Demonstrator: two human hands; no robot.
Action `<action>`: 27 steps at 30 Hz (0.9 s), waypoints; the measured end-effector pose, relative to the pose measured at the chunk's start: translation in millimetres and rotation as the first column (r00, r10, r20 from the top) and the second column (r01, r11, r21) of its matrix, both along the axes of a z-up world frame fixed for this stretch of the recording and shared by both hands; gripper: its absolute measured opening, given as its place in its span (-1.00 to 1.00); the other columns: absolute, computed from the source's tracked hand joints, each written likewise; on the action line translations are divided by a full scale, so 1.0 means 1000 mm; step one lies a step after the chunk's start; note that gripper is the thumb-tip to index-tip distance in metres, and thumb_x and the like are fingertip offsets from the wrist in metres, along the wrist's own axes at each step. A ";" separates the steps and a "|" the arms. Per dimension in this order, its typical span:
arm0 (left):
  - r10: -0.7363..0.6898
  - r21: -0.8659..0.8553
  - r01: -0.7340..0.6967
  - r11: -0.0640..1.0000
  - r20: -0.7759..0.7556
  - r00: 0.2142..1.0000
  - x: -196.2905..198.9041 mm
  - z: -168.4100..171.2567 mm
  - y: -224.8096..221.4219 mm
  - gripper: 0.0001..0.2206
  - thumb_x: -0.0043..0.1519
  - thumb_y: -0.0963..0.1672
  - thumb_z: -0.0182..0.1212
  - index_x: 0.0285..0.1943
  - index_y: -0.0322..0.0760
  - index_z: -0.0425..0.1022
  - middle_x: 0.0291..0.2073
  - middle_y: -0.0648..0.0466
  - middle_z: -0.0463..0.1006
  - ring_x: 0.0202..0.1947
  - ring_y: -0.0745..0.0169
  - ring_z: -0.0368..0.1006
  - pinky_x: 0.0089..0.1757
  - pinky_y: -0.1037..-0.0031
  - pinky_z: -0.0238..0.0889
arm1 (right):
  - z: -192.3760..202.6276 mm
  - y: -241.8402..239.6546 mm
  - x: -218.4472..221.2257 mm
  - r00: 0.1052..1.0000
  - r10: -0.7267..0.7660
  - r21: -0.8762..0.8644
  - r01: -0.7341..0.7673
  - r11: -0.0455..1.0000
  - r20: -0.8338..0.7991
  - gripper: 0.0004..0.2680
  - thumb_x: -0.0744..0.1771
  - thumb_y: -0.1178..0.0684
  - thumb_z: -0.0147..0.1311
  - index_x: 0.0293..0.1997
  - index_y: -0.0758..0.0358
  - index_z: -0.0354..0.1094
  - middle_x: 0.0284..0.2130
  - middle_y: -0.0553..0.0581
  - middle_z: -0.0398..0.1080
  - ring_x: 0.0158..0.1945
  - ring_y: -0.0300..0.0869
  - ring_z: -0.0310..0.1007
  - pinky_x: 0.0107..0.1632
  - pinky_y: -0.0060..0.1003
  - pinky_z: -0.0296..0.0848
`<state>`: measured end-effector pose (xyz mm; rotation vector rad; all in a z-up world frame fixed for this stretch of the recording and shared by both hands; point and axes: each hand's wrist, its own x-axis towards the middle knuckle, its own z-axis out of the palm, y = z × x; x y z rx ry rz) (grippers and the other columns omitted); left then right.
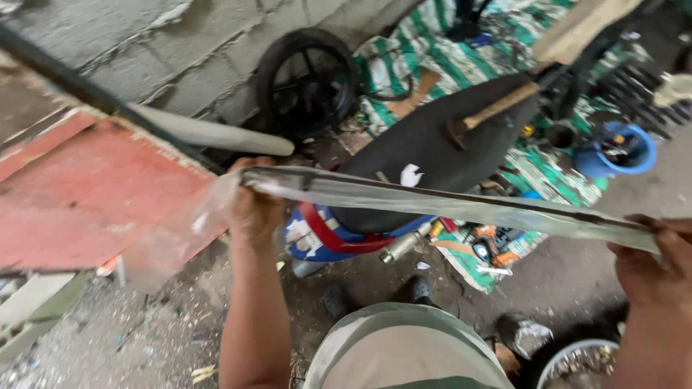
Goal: Preparing a new motorcycle axle rod by hammering a metal plate and unpacking the rod from its plastic sleeve.
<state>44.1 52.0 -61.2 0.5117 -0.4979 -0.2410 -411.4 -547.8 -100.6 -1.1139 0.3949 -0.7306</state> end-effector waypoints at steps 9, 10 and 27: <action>-0.091 -0.049 0.086 0.995 -0.117 0.989 0.005 0.021 0.026 -0.55 0.46 -0.20 0.39 0.54 -0.23 0.42 0.35 -0.37 0.58 0.03 -0.06 0.71 -0.14 0.47 0.72 | 0.120 0.102 0.030 0.988 -0.153 0.015 0.152 0.988 0.034 -0.87 0.38 0.23 0.11 -0.04 0.15 0.56 -0.11 0.40 0.58 0.10 0.16 0.72 -0.12 0.01 0.71; -0.047 -0.032 0.042 0.999 -0.150 0.988 0.004 0.026 0.027 -0.56 0.46 -0.19 0.35 0.54 -0.33 0.44 0.27 -0.28 0.65 0.24 -0.14 0.62 -0.16 0.42 0.74 | 0.121 0.105 0.032 0.990 -0.124 0.013 0.124 0.992 0.062 -0.87 0.38 0.25 0.11 -0.02 0.21 0.55 -0.04 0.44 0.59 0.05 0.18 0.71 -0.10 -0.01 0.76; 0.192 0.411 -0.058 0.910 -0.291 0.937 0.024 0.022 0.027 -0.61 0.39 -0.15 0.23 0.42 -0.37 0.54 0.23 -0.32 0.68 -0.08 0.18 0.78 -0.20 0.65 0.73 | 0.128 0.127 0.058 0.978 -0.132 0.030 0.129 0.991 0.161 -0.86 0.37 0.31 0.14 0.02 0.37 0.52 0.03 0.60 0.56 0.03 0.29 0.70 -0.08 0.02 0.81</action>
